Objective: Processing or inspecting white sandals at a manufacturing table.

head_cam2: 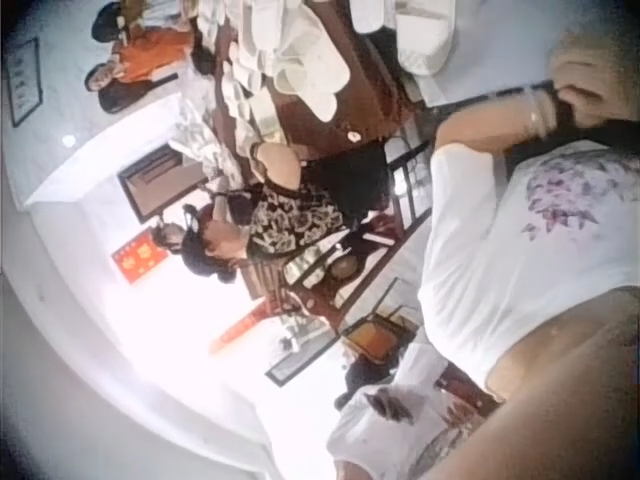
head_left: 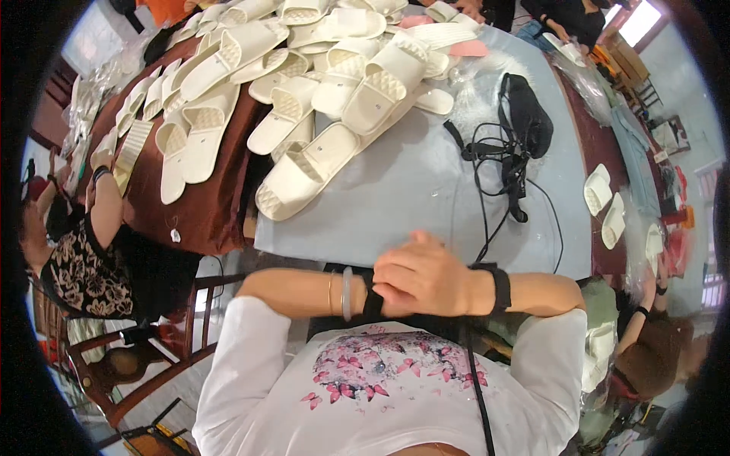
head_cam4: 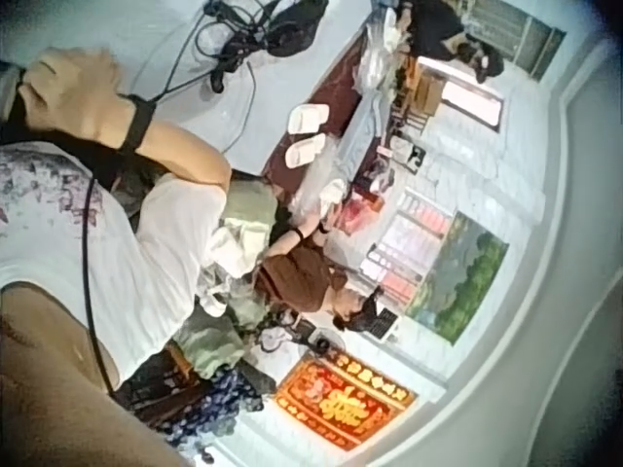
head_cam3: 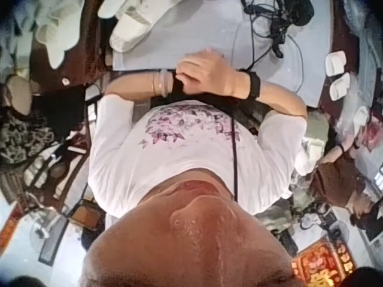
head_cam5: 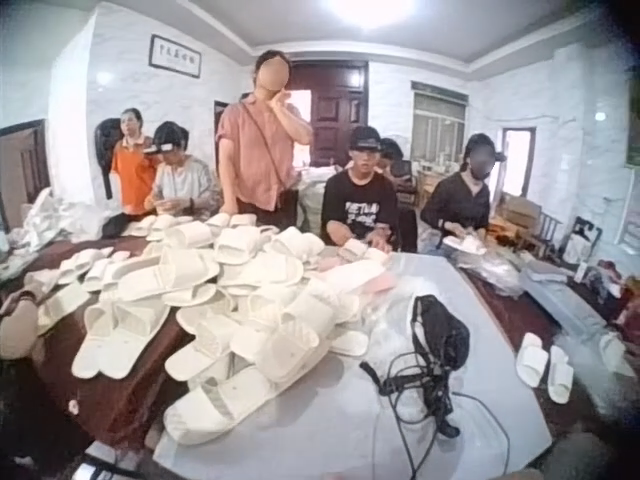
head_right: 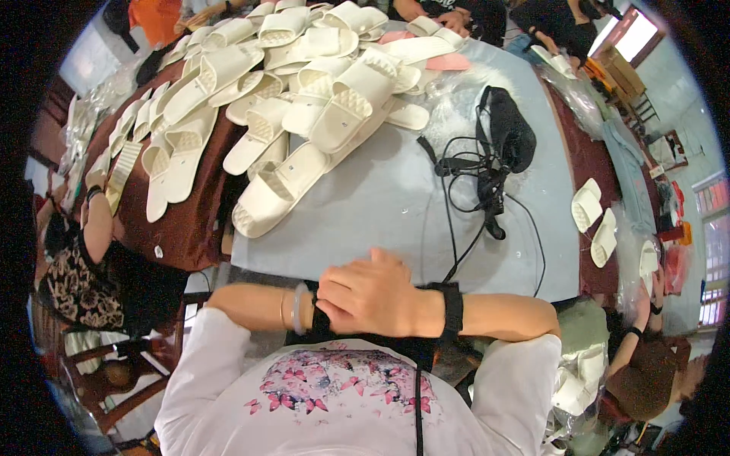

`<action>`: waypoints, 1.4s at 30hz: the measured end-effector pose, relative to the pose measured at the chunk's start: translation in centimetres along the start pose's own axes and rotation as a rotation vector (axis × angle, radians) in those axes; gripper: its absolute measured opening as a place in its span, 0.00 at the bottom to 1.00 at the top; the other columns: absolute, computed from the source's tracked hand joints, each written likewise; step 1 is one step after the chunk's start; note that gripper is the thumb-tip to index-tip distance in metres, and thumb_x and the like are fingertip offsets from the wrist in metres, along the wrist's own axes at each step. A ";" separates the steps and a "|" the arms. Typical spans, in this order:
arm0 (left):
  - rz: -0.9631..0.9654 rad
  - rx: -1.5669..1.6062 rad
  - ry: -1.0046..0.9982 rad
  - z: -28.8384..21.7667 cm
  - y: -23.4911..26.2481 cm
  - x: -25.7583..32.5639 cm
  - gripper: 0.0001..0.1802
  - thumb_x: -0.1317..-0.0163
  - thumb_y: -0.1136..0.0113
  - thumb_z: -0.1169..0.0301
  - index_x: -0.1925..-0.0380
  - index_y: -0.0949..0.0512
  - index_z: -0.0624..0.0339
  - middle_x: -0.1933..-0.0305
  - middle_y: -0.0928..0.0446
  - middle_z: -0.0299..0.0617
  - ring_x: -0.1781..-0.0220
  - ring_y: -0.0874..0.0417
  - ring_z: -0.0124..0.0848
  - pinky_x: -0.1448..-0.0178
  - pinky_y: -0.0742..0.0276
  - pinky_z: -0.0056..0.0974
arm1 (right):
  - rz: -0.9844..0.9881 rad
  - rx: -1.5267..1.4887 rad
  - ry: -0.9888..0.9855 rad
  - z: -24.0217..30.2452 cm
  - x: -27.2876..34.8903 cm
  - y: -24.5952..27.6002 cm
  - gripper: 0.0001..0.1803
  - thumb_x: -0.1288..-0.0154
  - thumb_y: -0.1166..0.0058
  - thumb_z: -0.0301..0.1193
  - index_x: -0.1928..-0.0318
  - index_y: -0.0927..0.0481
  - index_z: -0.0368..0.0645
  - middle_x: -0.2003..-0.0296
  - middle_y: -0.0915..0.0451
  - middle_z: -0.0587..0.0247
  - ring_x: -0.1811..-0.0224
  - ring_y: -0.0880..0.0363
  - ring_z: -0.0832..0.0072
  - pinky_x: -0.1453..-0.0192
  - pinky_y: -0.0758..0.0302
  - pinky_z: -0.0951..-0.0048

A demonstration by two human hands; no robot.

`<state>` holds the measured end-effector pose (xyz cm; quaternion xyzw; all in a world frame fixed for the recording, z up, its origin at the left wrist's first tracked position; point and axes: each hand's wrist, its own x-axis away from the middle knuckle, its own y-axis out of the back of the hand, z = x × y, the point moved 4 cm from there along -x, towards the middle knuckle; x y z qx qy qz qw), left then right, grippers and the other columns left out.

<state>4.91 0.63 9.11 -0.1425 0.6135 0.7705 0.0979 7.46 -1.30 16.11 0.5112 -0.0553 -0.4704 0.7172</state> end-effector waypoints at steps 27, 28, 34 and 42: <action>0.610 0.549 0.332 10.9 -6.0 3.2 0.19 0.43 0.49 0.56 0.78 0.21 0.60 0.76 0.22 0.49 0.72 0.20 0.46 0.70 0.25 0.45 | 0.127 0.921 -0.545 -25.2 -21.4 5.0 0.39 0.55 0.39 0.44 0.42 0.37 0.45 0.45 0.36 0.46 0.44 0.34 0.50 0.47 0.35 0.47; 0.611 0.541 0.326 11.6 -5.2 3.8 0.19 0.43 0.49 0.56 0.78 0.21 0.60 0.76 0.22 0.49 0.72 0.20 0.46 0.70 0.25 0.45 | 0.334 0.677 -0.747 -27.6 -21.7 4.5 0.41 0.57 0.38 0.43 0.42 0.38 0.45 0.45 0.37 0.45 0.43 0.35 0.49 0.45 0.37 0.43; 0.223 0.246 0.946 19.4 -1.4 9.0 0.17 0.42 0.49 0.56 0.78 0.21 0.57 0.78 0.23 0.46 0.73 0.20 0.44 0.68 0.26 0.45 | -0.401 0.743 -0.476 -26.2 -23.4 11.2 0.23 0.50 0.48 0.39 0.50 0.27 0.50 0.54 0.33 0.51 0.53 0.29 0.52 0.52 0.33 0.46; -0.403 -0.001 0.917 28.1 1.4 4.9 0.14 0.46 0.43 0.63 0.65 0.27 0.61 0.66 0.25 0.50 0.61 0.23 0.44 0.63 0.26 0.46 | -0.689 0.914 -0.360 -21.0 -5.5 39.0 0.20 0.44 0.55 0.35 0.49 0.25 0.53 0.55 0.26 0.51 0.50 0.29 0.56 0.47 0.32 0.62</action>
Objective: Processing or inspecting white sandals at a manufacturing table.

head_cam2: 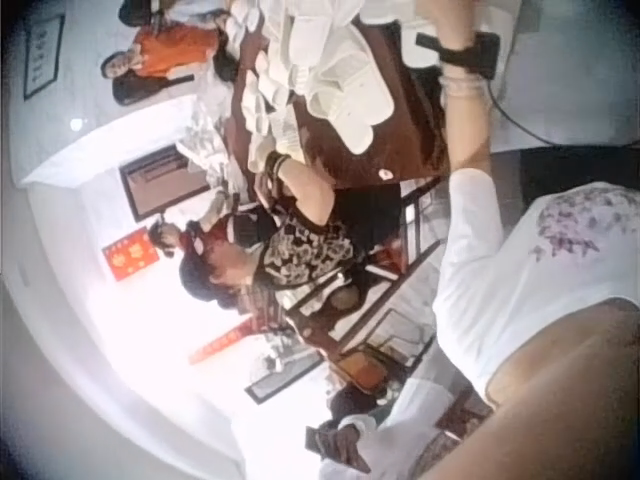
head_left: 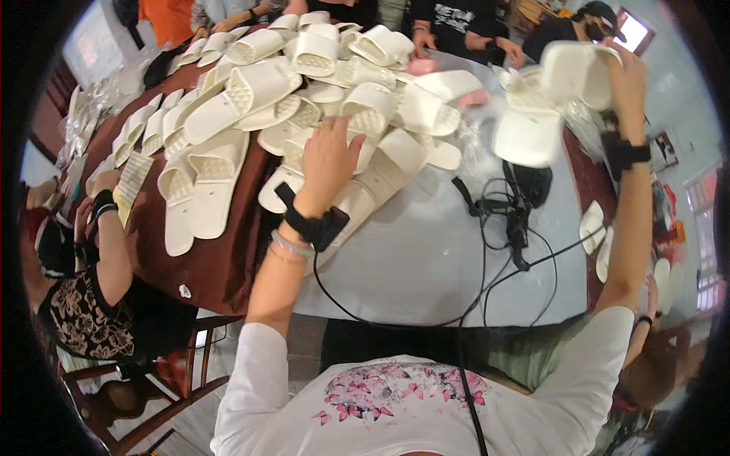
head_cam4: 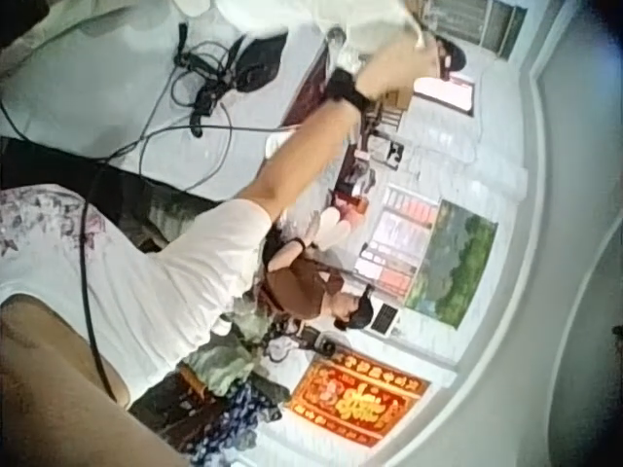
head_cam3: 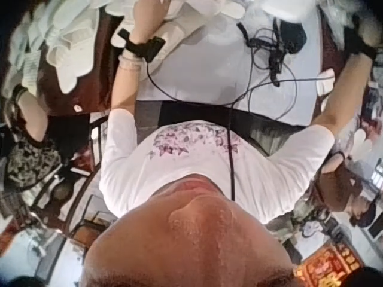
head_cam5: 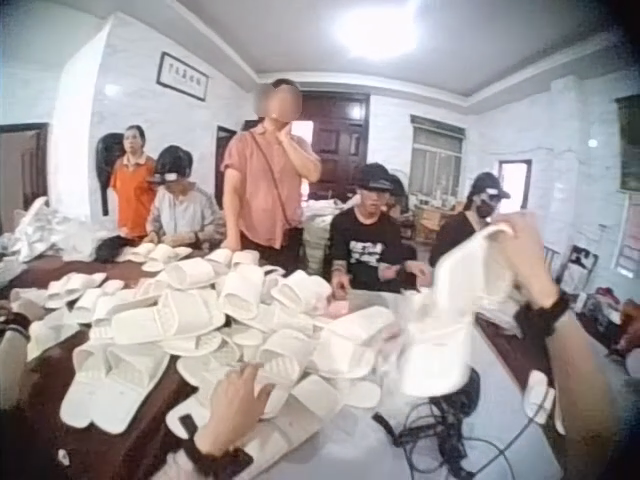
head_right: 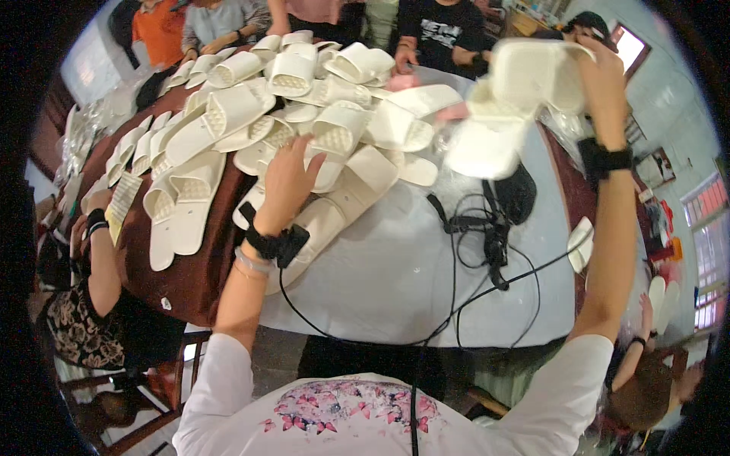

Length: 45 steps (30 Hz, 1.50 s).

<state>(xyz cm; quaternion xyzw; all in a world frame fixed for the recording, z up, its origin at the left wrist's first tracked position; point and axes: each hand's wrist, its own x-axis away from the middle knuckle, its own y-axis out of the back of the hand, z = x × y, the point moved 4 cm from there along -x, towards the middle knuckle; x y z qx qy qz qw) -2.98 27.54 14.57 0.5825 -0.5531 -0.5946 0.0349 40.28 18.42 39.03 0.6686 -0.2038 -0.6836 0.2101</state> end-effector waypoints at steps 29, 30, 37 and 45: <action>-0.128 -0.397 -0.780 -13.7 -3.5 10.2 0.11 0.49 0.48 0.67 0.70 0.22 0.62 0.69 0.23 0.48 0.64 0.23 0.43 0.53 0.32 0.44 | 0.631 -0.589 0.230 29.0 23.3 -4.2 0.13 0.48 0.42 0.32 0.64 0.26 0.40 0.61 0.30 0.56 0.41 0.35 0.59 0.58 0.26 0.63; -0.116 -0.363 -0.744 -13.1 -3.5 10.1 0.11 0.49 0.48 0.67 0.70 0.22 0.62 0.69 0.23 0.48 0.63 0.23 0.43 0.53 0.31 0.44 | 0.647 -0.695 0.238 29.1 23.5 -4.7 0.12 0.48 0.42 0.30 0.64 0.26 0.39 0.59 0.31 0.55 0.40 0.37 0.58 0.58 0.27 0.63; -0.018 -0.086 -0.499 -13.6 -5.1 9.9 0.12 0.49 0.47 0.67 0.68 0.23 0.63 0.68 0.23 0.50 0.63 0.23 0.43 0.54 0.31 0.43 | 0.714 -0.335 0.278 31.2 24.8 -5.4 0.11 0.58 0.48 0.20 0.69 0.30 0.38 0.55 0.32 0.54 0.47 0.32 0.61 0.65 0.23 0.73; 0.116 0.232 -0.238 -14.1 -7.8 8.5 0.13 0.49 0.47 0.67 0.66 0.23 0.64 0.67 0.23 0.51 0.62 0.23 0.44 0.55 0.30 0.42 | 0.467 -0.263 0.250 28.7 25.5 -4.9 0.12 0.53 0.53 0.20 0.63 0.32 0.36 0.64 0.32 0.53 0.60 0.29 0.61 0.63 0.26 0.70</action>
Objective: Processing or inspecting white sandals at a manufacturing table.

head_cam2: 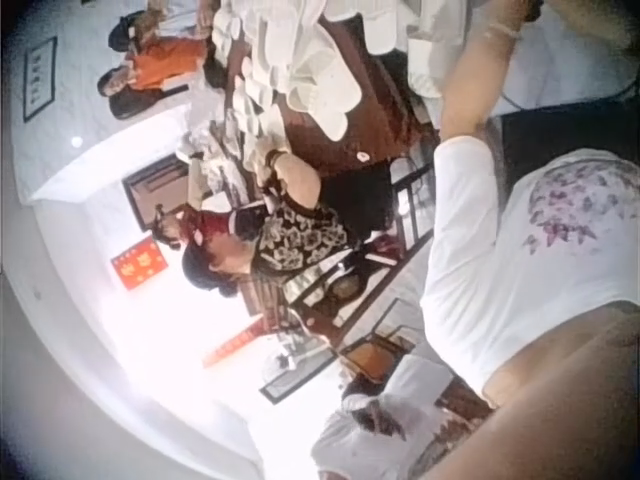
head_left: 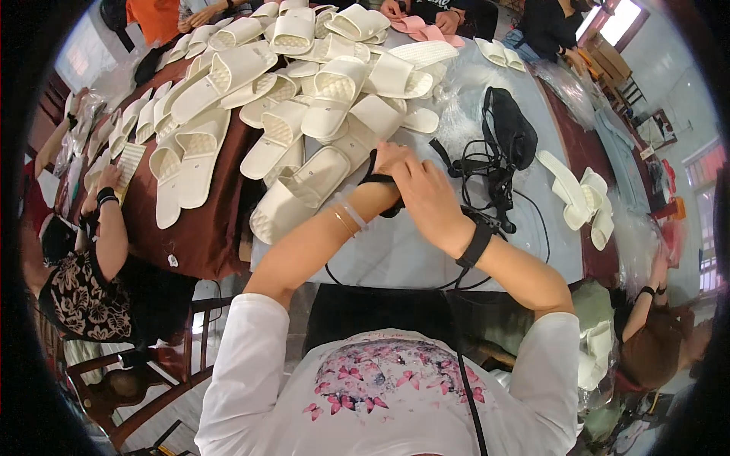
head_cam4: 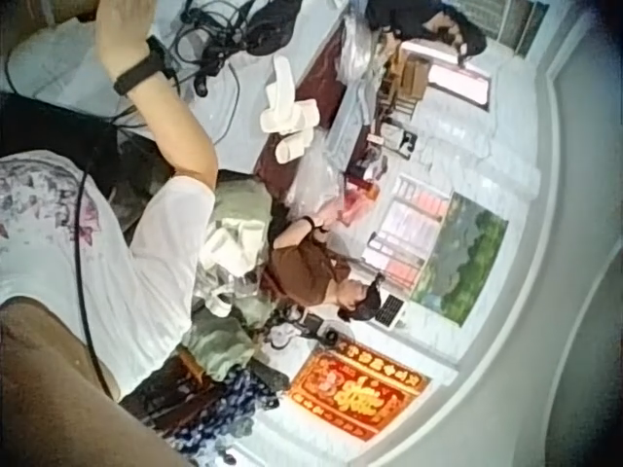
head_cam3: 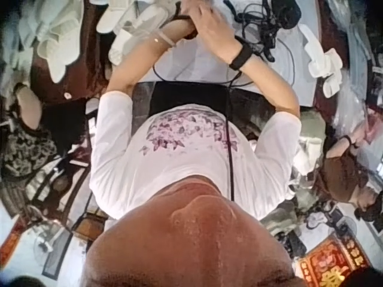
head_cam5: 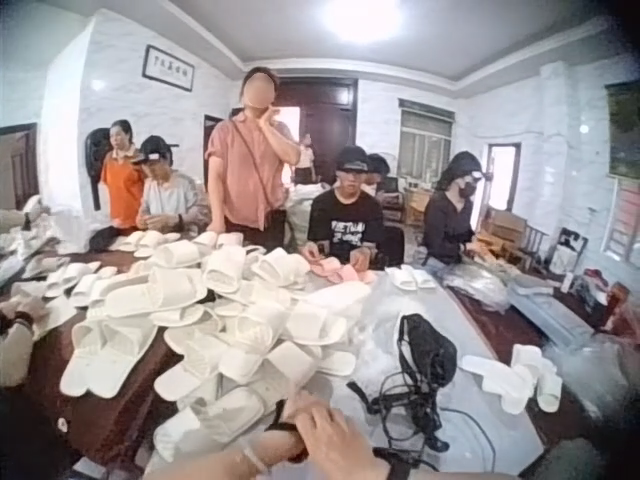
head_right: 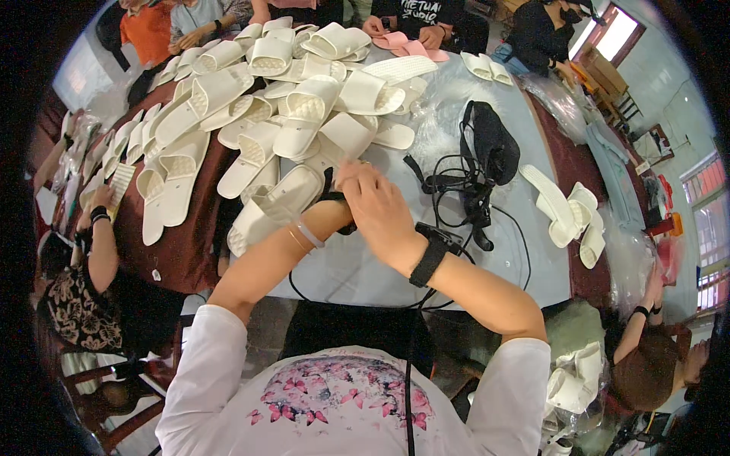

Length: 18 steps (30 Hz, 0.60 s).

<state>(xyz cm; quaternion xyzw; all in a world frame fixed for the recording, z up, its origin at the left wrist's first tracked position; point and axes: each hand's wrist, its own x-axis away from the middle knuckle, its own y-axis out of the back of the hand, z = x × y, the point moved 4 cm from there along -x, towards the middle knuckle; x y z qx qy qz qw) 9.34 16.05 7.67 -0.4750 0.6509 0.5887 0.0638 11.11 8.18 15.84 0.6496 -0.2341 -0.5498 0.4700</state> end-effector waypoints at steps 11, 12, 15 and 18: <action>0.434 1.438 0.946 3.3 -2.8 -0.4 0.24 0.39 0.46 0.67 0.44 0.35 0.62 0.47 0.29 0.39 0.45 0.29 0.29 0.44 0.34 0.34 | 0.068 -0.912 -0.318 -0.6 1.6 -0.9 0.17 0.54 0.54 0.18 0.59 0.34 0.41 0.70 0.27 0.55 0.65 0.27 0.57 0.64 0.31 0.61; 0.411 1.493 0.972 3.4 -2.9 0.0 0.24 0.39 0.47 0.67 0.44 0.37 0.63 0.45 0.30 0.41 0.44 0.30 0.30 0.43 0.35 0.35 | 0.078 -0.836 -0.328 -0.2 1.3 0.2 0.16 0.51 0.52 0.20 0.58 0.33 0.40 0.70 0.26 0.54 0.65 0.26 0.57 0.63 0.30 0.62; 0.323 1.728 1.031 3.0 -3.2 -0.2 0.24 0.38 0.50 0.68 0.43 0.38 0.65 0.44 0.32 0.44 0.43 0.30 0.33 0.41 0.35 0.37 | -0.236 -0.525 -0.105 -1.9 0.6 -0.6 0.15 0.49 0.51 0.23 0.58 0.31 0.40 0.69 0.25 0.55 0.64 0.26 0.58 0.64 0.29 0.63; 0.297 1.848 0.964 1.9 -1.1 -0.4 0.22 0.37 0.54 0.68 0.44 0.36 0.66 0.45 0.31 0.46 0.43 0.31 0.36 0.39 0.35 0.38 | -0.207 -0.448 -0.161 -3.0 0.7 -0.2 0.13 0.49 0.52 0.21 0.60 0.31 0.41 0.66 0.27 0.56 0.63 0.26 0.58 0.61 0.29 0.64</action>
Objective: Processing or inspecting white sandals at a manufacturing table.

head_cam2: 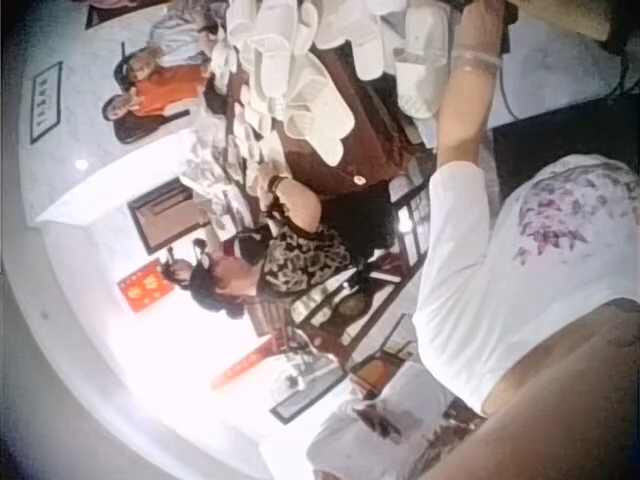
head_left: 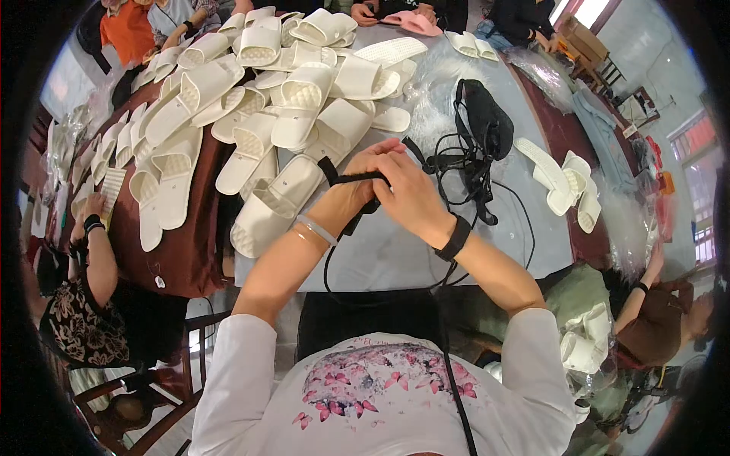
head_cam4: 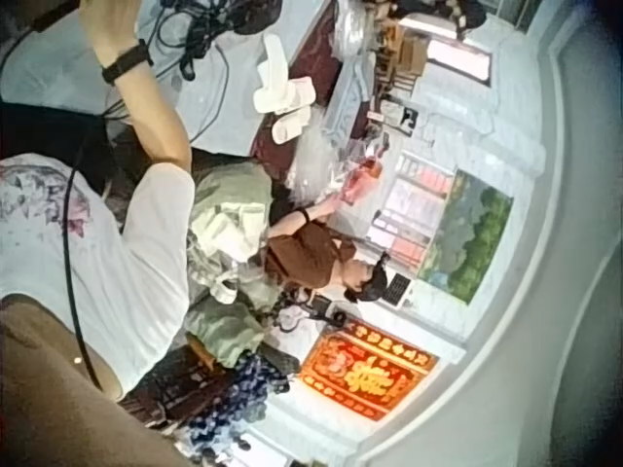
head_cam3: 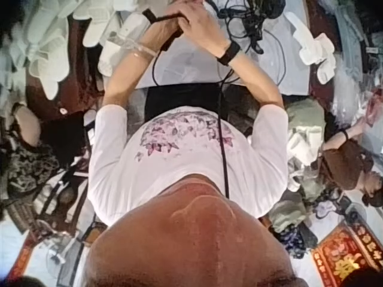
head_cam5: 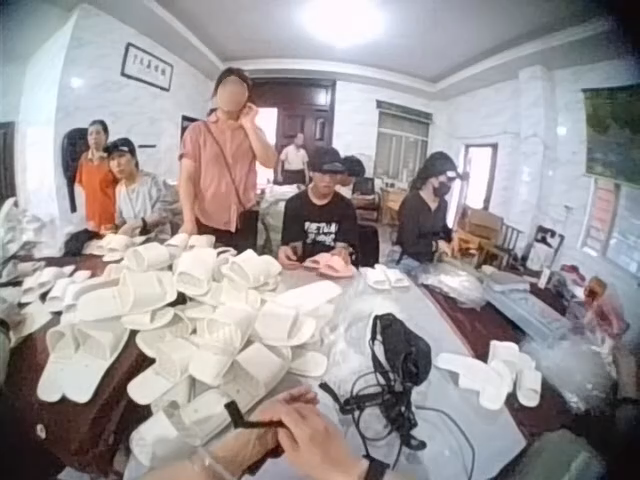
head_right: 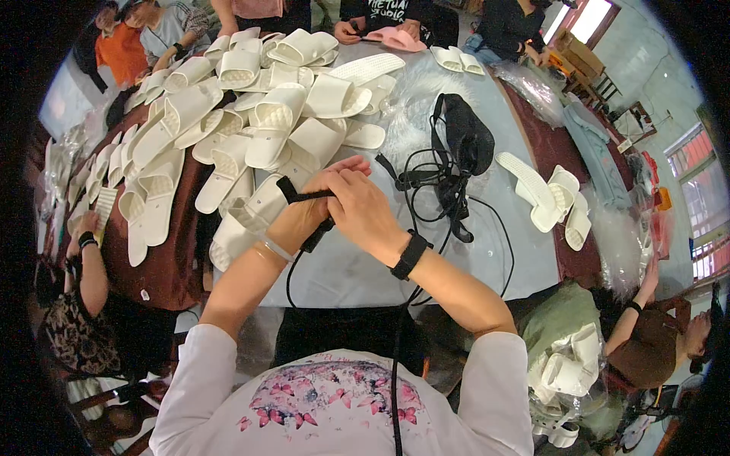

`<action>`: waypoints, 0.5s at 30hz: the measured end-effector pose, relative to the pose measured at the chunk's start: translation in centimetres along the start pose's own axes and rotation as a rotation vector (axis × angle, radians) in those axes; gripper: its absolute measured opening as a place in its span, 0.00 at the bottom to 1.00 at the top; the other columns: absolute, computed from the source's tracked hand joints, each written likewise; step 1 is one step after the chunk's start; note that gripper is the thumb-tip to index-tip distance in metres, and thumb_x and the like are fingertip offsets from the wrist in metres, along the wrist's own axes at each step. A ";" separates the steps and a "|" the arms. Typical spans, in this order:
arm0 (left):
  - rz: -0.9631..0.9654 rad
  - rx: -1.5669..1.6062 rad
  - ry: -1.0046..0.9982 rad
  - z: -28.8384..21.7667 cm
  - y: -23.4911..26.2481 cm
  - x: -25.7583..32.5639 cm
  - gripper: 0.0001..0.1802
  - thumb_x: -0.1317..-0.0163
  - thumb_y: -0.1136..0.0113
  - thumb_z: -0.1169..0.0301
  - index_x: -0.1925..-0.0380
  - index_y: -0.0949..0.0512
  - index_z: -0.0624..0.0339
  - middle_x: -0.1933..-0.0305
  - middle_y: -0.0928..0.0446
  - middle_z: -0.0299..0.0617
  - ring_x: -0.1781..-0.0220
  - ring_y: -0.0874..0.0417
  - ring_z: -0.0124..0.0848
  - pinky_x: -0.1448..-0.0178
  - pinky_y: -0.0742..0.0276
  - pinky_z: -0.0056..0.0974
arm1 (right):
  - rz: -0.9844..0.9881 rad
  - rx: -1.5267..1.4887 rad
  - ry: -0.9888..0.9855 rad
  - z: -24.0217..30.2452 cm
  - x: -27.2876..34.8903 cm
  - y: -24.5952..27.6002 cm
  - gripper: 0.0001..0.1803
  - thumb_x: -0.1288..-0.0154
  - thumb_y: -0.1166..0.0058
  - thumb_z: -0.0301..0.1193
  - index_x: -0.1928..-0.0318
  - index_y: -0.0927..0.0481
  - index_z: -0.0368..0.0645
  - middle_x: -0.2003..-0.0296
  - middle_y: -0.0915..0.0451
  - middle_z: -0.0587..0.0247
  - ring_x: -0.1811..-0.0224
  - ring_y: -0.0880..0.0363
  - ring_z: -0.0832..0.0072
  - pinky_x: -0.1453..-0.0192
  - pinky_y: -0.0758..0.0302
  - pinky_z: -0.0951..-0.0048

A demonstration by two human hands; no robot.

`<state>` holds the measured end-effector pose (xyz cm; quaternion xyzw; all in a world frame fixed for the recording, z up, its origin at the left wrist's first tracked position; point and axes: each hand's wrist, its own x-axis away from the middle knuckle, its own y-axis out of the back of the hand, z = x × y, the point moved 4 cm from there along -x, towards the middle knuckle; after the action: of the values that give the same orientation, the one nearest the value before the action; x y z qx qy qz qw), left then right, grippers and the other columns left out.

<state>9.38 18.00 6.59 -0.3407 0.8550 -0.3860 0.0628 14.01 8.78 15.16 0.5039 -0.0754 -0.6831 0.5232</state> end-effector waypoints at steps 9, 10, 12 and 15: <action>0.163 -1.122 -0.319 0.7 -3.8 3.6 0.14 0.44 0.55 0.79 0.58 0.28 0.63 0.58 0.25 0.42 0.55 0.25 0.31 0.58 0.29 0.36 | 0.050 0.030 -0.175 -1.7 2.7 1.4 0.20 0.52 0.54 0.14 0.56 0.36 0.42 0.62 0.31 0.56 0.61 0.25 0.56 0.65 0.26 0.62; 0.013 -0.713 -0.279 0.6 -4.7 4.4 0.15 0.47 0.57 0.83 0.59 0.28 0.64 0.54 0.27 0.42 0.51 0.27 0.31 0.54 0.30 0.35 | 0.063 0.027 -0.179 -1.9 2.9 1.5 0.20 0.51 0.54 0.14 0.56 0.36 0.42 0.62 0.31 0.55 0.60 0.25 0.57 0.65 0.26 0.62; 0.002 -0.397 -0.076 0.9 -4.5 5.1 0.17 0.48 0.57 0.85 0.58 0.29 0.64 0.53 0.28 0.42 0.50 0.28 0.32 0.51 0.32 0.34 | 0.110 -0.017 -0.159 -0.3 2.5 2.3 0.19 0.48 0.54 0.15 0.54 0.37 0.39 0.61 0.29 0.54 0.57 0.24 0.58 0.62 0.25 0.64; -0.018 -0.038 0.109 1.7 -5.3 6.9 0.19 0.50 0.58 0.87 0.56 0.30 0.65 0.53 0.28 0.43 0.51 0.29 0.31 0.47 0.36 0.32 | 0.188 -0.120 -0.181 0.4 2.6 3.2 0.19 0.47 0.55 0.16 0.54 0.37 0.39 0.59 0.28 0.53 0.57 0.24 0.58 0.60 0.25 0.64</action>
<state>7.60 10.13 10.24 -0.3282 0.8612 -0.3881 0.0062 15.94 5.15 15.82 0.3988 -0.1284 -0.6772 0.6049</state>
